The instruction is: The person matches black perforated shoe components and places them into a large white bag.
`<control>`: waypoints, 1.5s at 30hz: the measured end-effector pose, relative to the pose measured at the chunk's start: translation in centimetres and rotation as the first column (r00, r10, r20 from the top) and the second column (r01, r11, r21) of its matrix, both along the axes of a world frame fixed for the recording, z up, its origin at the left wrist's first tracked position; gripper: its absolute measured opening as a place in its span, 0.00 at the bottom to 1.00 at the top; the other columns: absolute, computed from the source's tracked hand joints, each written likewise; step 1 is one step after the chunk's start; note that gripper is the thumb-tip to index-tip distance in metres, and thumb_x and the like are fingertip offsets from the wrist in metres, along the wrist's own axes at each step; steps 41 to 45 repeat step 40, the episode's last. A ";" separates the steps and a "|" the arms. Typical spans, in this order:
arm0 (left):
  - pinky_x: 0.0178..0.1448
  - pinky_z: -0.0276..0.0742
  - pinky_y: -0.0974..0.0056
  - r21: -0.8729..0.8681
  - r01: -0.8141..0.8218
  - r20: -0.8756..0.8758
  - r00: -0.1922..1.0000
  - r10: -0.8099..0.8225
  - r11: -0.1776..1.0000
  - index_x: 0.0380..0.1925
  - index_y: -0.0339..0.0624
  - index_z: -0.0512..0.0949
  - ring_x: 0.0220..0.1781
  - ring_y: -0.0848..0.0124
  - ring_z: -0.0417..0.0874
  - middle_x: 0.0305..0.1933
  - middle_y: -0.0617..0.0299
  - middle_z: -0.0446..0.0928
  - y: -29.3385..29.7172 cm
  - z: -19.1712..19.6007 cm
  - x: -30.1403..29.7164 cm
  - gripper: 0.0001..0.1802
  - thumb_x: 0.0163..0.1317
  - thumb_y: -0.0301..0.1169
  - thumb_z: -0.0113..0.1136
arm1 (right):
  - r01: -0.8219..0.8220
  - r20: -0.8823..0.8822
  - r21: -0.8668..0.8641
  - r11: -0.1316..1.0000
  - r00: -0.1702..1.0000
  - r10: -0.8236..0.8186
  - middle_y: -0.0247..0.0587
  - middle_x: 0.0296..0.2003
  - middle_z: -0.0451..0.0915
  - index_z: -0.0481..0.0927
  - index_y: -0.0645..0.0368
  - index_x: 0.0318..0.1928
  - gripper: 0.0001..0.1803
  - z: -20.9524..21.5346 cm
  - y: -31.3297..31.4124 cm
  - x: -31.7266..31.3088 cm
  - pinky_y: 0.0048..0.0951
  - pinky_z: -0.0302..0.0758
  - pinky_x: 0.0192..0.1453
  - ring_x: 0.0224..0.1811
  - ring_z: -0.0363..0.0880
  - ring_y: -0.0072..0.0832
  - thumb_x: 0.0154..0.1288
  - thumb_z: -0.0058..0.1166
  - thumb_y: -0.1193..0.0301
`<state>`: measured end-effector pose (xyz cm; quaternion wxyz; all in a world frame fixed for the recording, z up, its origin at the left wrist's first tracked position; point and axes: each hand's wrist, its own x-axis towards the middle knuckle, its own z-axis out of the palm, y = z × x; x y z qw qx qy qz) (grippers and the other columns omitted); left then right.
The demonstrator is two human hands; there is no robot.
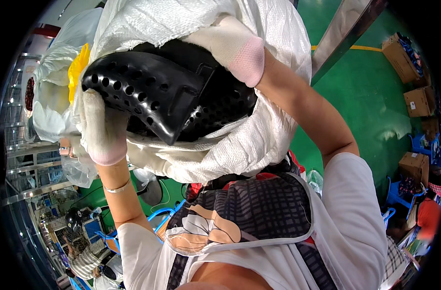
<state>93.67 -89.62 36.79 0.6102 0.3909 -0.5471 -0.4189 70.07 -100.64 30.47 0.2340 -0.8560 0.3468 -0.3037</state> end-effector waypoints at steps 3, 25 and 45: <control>0.62 0.70 0.59 -0.002 0.049 -0.228 0.973 -0.048 0.999 0.64 0.36 0.65 0.57 0.64 0.75 0.58 0.54 0.73 0.2 -0.2 -0.5 0.27 0.64 0.24 0.52 | 0.009 0.092 -0.138 0.990 0.996 0.004 0.40 0.44 0.83 0.81 0.62 0.50 0.16 -1.0 0.1 -0.3 0.27 0.76 0.51 0.46 0.82 0.32 0.65 0.53 0.68; 0.60 0.70 0.66 -0.154 -0.395 -0.034 0.918 0.394 0.906 0.58 0.34 0.70 0.52 0.72 0.75 0.54 0.58 0.74 -2.1 -1.0 -2.5 0.21 0.73 0.36 0.48 | -0.771 0.852 0.474 0.426 0.524 -0.001 0.42 0.50 0.81 0.75 0.66 0.56 0.26 4.2 5.1 4.1 0.24 0.78 0.55 0.49 0.81 0.23 0.69 0.55 0.57; 0.58 0.71 0.67 -0.648 -0.107 0.562 0.602 0.568 0.754 0.52 0.32 0.76 0.50 0.67 0.78 0.49 0.54 0.79 -3.0 2.7 -2.4 0.16 0.69 0.30 0.52 | -0.839 0.930 0.360 0.408 0.360 -0.079 0.43 0.54 0.78 0.72 0.62 0.61 0.26 2.2 3.1 4.6 0.32 0.74 0.60 0.54 0.78 0.32 0.68 0.57 0.62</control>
